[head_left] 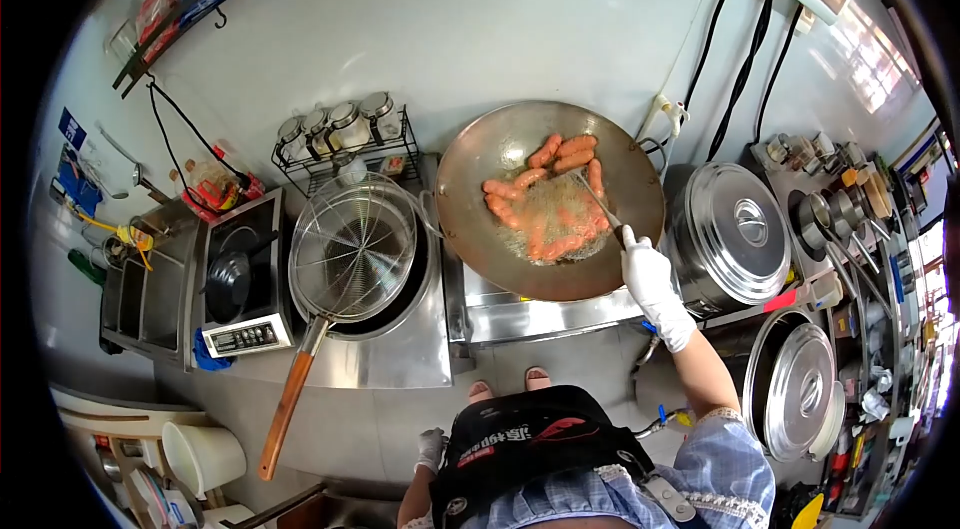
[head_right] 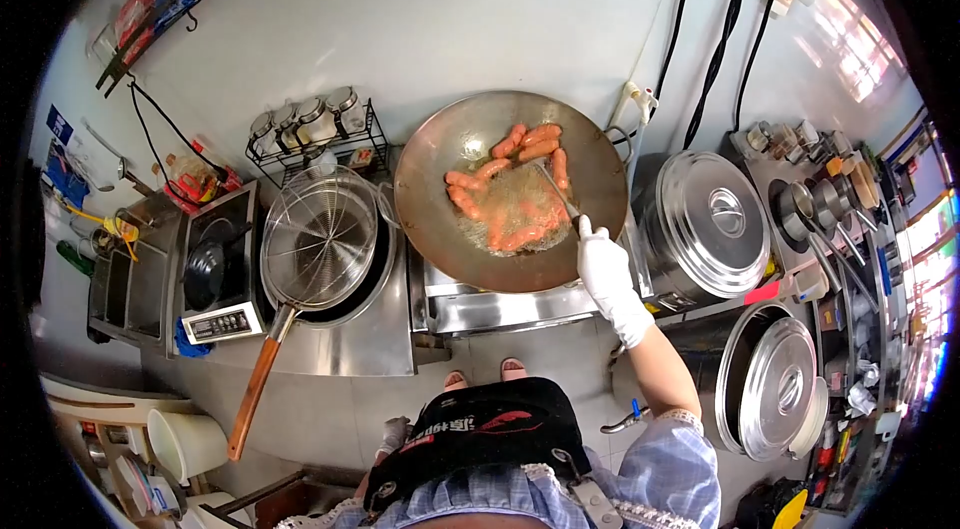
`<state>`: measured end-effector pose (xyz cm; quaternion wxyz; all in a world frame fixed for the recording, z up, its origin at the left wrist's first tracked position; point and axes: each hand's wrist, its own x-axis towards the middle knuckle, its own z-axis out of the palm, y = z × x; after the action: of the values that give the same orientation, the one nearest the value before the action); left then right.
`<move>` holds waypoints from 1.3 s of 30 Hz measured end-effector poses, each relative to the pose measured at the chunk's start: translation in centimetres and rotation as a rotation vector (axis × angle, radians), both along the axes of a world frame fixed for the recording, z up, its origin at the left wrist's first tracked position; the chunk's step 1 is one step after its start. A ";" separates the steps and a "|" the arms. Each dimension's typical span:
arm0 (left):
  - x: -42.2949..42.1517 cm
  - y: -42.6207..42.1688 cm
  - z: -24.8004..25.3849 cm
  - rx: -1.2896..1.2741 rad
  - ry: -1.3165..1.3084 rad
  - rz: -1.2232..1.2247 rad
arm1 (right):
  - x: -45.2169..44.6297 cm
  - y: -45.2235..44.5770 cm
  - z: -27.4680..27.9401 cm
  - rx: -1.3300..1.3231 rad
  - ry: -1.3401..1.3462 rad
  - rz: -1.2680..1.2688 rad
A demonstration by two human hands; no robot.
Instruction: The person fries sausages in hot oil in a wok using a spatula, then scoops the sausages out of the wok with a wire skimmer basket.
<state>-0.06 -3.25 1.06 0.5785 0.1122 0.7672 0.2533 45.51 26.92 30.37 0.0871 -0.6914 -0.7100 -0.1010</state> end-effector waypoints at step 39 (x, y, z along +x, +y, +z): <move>-0.2 2.6 -1.0 0.014 0.000 -0.051 | 3.8 -14.5 14.3 -0.140 0.236 0.000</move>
<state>-0.22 -0.64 0.08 0.5841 0.1360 0.7622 0.2439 49.33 12.44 44.71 0.1217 -0.7029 -0.7002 0.0310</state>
